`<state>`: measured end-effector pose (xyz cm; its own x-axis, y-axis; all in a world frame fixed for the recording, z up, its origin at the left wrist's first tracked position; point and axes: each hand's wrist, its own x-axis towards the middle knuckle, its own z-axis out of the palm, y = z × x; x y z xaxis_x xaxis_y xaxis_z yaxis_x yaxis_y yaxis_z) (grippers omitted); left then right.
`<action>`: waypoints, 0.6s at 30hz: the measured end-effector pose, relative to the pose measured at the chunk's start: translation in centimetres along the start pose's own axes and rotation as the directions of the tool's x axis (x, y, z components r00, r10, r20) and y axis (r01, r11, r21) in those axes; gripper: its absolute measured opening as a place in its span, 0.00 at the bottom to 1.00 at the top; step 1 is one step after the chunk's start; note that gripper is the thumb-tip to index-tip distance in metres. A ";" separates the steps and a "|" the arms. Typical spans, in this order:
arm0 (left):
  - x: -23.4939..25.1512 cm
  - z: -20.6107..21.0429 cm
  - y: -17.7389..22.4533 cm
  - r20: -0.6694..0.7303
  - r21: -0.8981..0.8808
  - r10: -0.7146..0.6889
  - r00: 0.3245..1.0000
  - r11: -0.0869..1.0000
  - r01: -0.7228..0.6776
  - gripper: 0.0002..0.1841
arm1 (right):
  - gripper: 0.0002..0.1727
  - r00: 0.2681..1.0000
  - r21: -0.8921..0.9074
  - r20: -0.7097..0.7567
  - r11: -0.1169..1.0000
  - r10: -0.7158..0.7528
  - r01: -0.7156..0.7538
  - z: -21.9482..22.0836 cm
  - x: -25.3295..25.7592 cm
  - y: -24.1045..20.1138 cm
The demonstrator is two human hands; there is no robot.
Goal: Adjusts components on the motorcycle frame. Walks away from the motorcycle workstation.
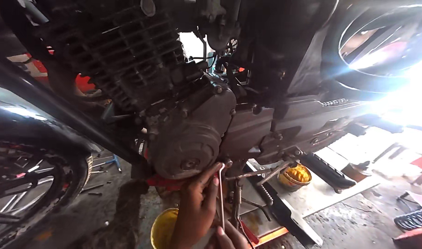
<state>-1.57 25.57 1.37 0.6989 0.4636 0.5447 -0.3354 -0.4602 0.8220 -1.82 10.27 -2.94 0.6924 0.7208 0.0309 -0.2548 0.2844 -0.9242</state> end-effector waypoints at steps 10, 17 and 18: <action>-0.7 1.3 -0.2 -0.086 0.184 0.091 0.992 0.980 -0.074 0.20 | 0.17 0.989 -0.161 -0.119 0.985 -0.086 0.067 1.5 3.9 4.4; -0.7 -0.2 0.6 -0.027 0.017 -0.016 1.000 1.000 0.017 0.25 | 0.31 0.971 -0.323 0.046 0.916 -0.234 0.236 2.3 -0.6 0.4; -0.6 0.0 0.7 -0.020 0.008 -0.024 1.000 1.000 0.024 0.25 | 0.28 0.982 -0.195 0.068 0.963 -0.178 0.188 2.5 -0.9 -0.3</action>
<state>-2.24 24.97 1.59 0.6936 0.4898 0.5281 -0.3134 -0.4549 0.8336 -4.04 11.16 -1.78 0.6792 0.7000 0.2205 0.0163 0.2861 -0.9581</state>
